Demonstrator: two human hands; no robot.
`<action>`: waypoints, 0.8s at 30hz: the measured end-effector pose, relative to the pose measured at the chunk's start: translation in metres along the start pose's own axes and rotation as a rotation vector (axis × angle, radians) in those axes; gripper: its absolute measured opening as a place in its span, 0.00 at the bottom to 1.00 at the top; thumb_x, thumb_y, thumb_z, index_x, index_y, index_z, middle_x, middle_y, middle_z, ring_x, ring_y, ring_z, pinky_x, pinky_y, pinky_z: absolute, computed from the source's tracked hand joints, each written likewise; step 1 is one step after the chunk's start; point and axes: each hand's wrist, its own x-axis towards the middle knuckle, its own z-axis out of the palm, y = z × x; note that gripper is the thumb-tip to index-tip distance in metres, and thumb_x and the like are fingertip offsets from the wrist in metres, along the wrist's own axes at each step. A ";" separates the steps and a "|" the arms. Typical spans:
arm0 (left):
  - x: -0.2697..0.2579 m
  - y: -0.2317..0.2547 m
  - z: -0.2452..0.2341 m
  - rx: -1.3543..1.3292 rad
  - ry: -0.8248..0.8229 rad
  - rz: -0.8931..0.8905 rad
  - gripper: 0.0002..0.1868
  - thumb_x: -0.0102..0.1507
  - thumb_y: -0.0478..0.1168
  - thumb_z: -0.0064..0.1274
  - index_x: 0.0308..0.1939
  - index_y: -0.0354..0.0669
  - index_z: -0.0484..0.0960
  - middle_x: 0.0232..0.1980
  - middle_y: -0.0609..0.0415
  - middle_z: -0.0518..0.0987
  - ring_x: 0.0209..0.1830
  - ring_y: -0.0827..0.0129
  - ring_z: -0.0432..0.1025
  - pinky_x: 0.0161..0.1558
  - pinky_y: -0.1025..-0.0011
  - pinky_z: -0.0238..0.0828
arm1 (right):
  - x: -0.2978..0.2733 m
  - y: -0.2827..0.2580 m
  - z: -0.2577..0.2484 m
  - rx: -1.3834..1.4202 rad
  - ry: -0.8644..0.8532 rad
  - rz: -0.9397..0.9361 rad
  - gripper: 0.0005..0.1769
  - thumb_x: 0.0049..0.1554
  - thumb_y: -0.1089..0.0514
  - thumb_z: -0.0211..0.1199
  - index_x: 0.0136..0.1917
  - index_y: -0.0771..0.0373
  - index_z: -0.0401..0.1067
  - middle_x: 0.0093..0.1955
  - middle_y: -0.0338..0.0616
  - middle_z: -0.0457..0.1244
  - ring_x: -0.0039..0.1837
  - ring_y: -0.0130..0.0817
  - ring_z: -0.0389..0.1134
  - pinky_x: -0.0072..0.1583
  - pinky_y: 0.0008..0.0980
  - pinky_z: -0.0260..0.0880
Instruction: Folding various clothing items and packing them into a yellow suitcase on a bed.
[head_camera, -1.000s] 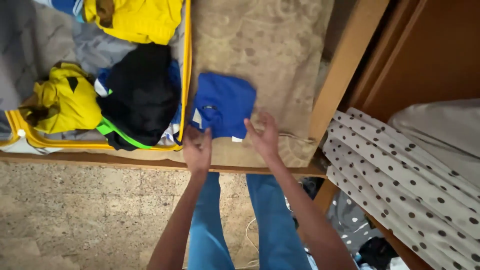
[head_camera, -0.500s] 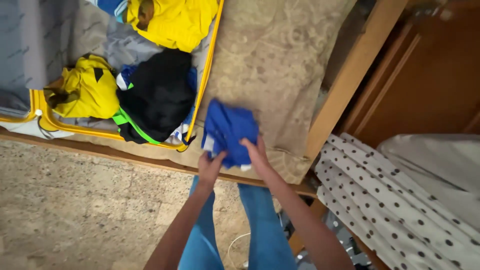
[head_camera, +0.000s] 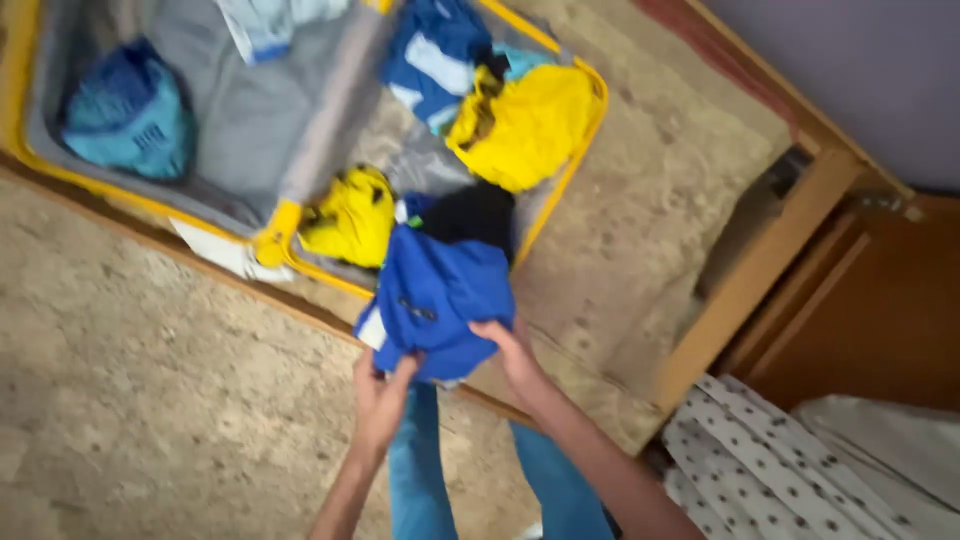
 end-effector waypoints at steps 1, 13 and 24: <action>0.023 0.002 -0.021 0.017 0.030 0.012 0.19 0.65 0.35 0.57 0.59 0.34 0.79 0.51 0.55 0.83 0.49 0.73 0.76 0.52 0.72 0.75 | 0.018 0.004 0.024 0.092 -0.043 -0.032 0.34 0.50 0.59 0.69 0.69 0.67 0.67 0.61 0.48 0.67 0.62 0.39 0.69 0.65 0.41 0.68; 0.142 0.083 -0.077 1.234 -0.121 0.564 0.39 0.59 0.34 0.53 0.75 0.35 0.60 0.78 0.38 0.61 0.77 0.47 0.57 0.73 0.50 0.52 | 0.159 0.067 0.162 -0.656 0.354 -0.281 0.42 0.52 0.42 0.68 0.72 0.67 0.63 0.65 0.55 0.67 0.66 0.46 0.69 0.67 0.39 0.66; 0.192 0.072 -0.057 1.518 -0.187 0.281 0.43 0.51 0.40 0.56 0.71 0.33 0.64 0.75 0.42 0.63 0.74 0.54 0.58 0.69 0.54 0.55 | 0.120 0.059 0.168 -1.479 0.092 -0.682 0.41 0.61 0.54 0.57 0.80 0.73 0.48 0.84 0.66 0.44 0.85 0.58 0.41 0.81 0.51 0.41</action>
